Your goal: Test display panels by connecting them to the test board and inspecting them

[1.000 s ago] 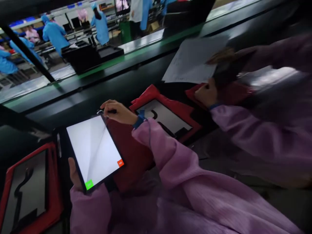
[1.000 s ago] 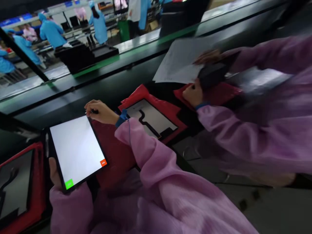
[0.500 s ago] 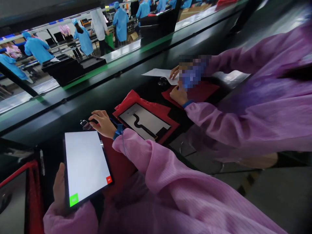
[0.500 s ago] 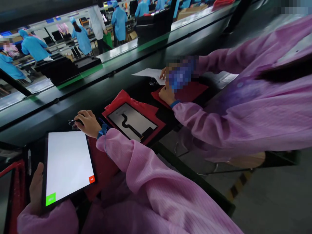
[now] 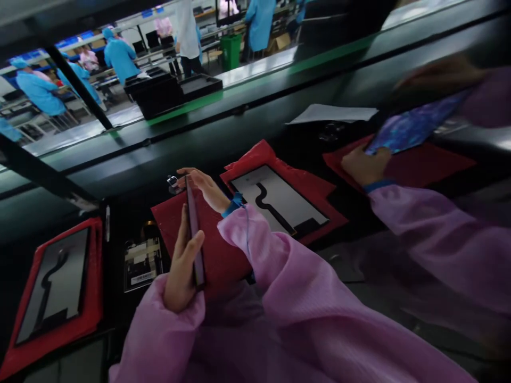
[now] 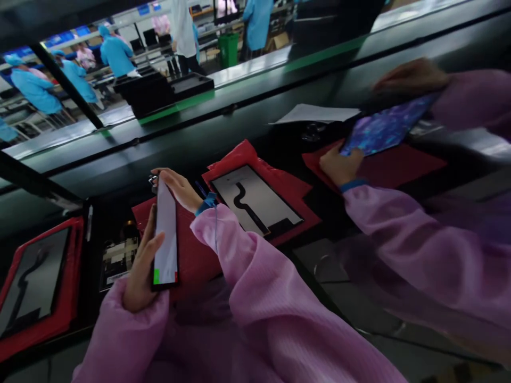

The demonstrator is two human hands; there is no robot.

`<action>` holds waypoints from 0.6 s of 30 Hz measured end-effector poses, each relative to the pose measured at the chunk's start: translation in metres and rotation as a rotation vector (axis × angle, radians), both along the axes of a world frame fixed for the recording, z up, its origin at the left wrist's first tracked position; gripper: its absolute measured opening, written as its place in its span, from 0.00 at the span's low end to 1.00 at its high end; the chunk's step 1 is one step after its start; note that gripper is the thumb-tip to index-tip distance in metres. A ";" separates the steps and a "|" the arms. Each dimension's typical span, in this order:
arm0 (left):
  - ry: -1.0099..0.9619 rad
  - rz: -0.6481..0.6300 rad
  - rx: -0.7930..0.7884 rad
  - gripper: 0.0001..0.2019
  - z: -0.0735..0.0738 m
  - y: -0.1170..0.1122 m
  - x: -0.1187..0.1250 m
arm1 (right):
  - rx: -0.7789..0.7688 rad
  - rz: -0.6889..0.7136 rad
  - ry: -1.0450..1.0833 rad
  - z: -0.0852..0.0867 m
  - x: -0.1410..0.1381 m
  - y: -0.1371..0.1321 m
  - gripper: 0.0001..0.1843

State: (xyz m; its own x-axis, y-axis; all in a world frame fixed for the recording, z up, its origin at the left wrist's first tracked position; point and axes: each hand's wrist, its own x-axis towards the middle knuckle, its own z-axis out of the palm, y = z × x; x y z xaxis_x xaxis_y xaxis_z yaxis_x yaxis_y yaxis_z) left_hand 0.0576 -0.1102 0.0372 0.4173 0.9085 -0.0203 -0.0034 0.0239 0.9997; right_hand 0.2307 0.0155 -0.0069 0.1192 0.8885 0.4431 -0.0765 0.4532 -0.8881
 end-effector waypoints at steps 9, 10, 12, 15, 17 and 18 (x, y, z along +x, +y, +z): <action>0.018 0.179 0.508 0.23 -0.038 -0.009 -0.047 | -0.008 0.026 0.060 0.002 0.002 -0.022 0.33; 0.128 0.230 0.608 0.19 -0.042 -0.007 -0.062 | -0.010 0.033 0.058 0.002 0.003 -0.024 0.32; 0.382 0.327 0.742 0.14 -0.049 -0.003 -0.092 | -0.010 0.040 0.048 0.002 0.004 -0.026 0.31; 0.713 0.433 0.811 0.10 -0.068 0.000 -0.123 | 0.006 0.038 0.043 0.000 0.005 -0.027 0.31; 0.853 0.482 0.825 0.09 -0.082 -0.001 -0.130 | 0.023 0.038 0.048 -0.001 0.005 -0.028 0.31; 0.901 0.508 0.838 0.09 -0.089 -0.002 -0.130 | 0.026 0.036 0.049 -0.001 0.005 -0.029 0.31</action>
State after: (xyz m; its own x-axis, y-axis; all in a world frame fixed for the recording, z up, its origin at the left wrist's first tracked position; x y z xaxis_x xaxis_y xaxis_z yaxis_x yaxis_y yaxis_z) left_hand -0.0725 -0.1123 -0.0514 0.1666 0.8318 0.5295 0.8373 -0.4029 0.3695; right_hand 0.2359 -0.0136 -0.0084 0.1094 0.8808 0.4607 -0.1364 0.4724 -0.8707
